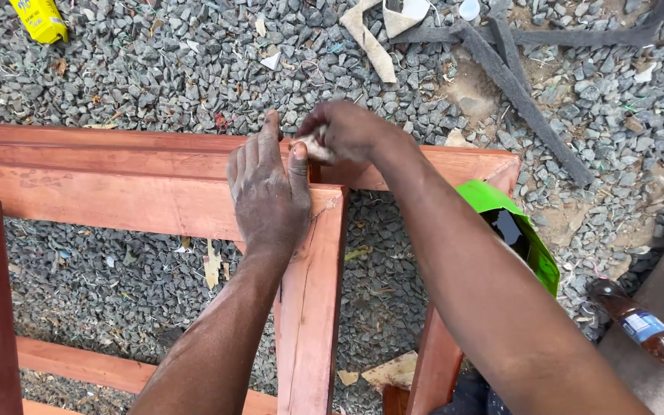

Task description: The person applies a dark liquid stain to a wooden frame using a cloth, dipping the cloth into a green container to reload the liquid. They wipe the stain onto the wood's surface and edges, then briefly measure a nearby sofa with a tape measure before returning to stain the frame.

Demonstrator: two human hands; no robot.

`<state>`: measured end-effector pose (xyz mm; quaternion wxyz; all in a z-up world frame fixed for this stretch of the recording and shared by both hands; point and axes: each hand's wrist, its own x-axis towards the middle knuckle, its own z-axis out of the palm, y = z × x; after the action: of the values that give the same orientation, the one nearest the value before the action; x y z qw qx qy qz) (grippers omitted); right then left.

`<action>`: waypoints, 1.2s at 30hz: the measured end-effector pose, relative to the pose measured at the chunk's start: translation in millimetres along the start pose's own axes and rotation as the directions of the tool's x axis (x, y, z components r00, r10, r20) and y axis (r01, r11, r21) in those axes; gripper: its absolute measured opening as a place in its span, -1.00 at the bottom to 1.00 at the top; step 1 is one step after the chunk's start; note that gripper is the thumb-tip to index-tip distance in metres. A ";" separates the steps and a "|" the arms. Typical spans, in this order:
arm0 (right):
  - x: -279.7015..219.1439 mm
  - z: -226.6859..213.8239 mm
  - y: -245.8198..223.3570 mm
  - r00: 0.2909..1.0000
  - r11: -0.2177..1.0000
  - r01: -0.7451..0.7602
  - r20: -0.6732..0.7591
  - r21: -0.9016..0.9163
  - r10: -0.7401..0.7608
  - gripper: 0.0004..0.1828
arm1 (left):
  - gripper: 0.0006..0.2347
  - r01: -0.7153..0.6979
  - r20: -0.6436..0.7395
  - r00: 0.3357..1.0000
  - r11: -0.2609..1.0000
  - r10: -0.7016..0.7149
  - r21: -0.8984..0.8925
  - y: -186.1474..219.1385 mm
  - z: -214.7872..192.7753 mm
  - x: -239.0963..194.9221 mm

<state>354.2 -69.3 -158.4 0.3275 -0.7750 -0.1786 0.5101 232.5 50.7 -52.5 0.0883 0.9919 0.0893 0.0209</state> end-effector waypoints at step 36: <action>-60.0 129.4 23.8 0.969 0.870 -0.196 -0.049 0.453 0.243 -0.61 | -0.48 0.065 0.123 0.990 0.997 -0.069 0.037 5.4 -7.7 1.9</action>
<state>210.4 -81.0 -168.7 0.4446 -0.7203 0.0492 0.5302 234.8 47.2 -44.0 0.0779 0.9890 0.1172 -0.0453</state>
